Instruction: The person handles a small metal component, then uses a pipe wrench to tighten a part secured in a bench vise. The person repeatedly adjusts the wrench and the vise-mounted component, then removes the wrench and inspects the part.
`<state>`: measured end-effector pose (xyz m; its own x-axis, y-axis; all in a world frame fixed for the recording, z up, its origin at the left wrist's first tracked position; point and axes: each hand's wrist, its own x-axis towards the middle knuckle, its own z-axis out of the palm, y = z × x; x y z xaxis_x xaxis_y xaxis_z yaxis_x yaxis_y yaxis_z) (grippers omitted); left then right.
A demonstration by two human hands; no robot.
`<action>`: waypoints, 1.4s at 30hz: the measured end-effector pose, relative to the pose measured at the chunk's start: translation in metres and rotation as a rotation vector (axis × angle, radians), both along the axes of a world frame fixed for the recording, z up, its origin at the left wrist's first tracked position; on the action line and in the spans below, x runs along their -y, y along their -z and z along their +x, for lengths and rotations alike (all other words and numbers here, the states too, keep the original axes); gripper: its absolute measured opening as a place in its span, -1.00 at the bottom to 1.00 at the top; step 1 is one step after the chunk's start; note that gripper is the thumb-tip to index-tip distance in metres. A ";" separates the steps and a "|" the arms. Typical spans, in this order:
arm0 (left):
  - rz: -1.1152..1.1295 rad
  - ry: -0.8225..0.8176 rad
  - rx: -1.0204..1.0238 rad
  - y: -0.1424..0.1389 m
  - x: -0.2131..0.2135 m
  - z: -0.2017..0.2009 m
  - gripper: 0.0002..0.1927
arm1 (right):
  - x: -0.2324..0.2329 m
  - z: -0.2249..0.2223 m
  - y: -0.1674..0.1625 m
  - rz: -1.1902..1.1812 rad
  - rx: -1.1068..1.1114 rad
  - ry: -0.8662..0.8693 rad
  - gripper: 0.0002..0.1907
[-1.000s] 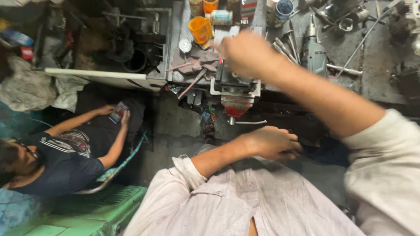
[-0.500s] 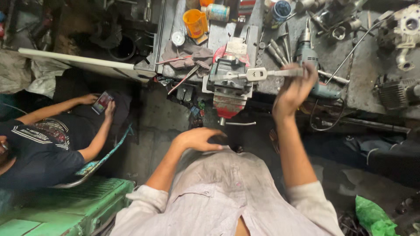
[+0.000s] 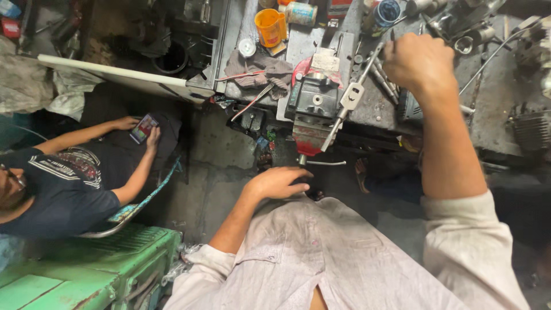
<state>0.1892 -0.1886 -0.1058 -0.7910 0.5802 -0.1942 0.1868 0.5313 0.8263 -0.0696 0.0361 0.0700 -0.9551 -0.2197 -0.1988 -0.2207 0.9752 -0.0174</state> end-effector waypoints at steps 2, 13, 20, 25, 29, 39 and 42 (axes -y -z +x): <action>-0.068 -0.016 0.059 0.003 0.003 0.002 -0.50 | 0.000 0.020 -0.022 -0.070 0.016 -0.002 -0.43; 0.035 -0.116 0.133 0.023 0.034 0.029 -0.53 | 0.060 0.149 -0.065 0.099 0.276 -0.909 -0.43; -0.007 -0.457 0.242 0.007 0.106 0.065 -0.53 | 0.033 0.058 -0.092 0.069 -0.074 -0.506 -0.44; 0.089 -0.478 0.212 -0.004 0.102 0.064 -0.55 | 0.068 0.089 -0.077 -0.200 0.547 -0.708 -0.46; 0.041 -0.569 0.320 -0.011 0.118 0.088 -0.54 | 0.042 0.106 -0.096 0.544 0.577 -0.534 -0.49; 0.065 -0.488 0.145 0.004 0.107 0.063 -0.55 | 0.064 0.083 -0.055 -0.150 0.303 -0.463 -0.45; 0.055 -0.465 0.185 -0.001 0.113 0.065 -0.54 | 0.071 0.114 -0.081 0.273 0.596 -0.670 -0.39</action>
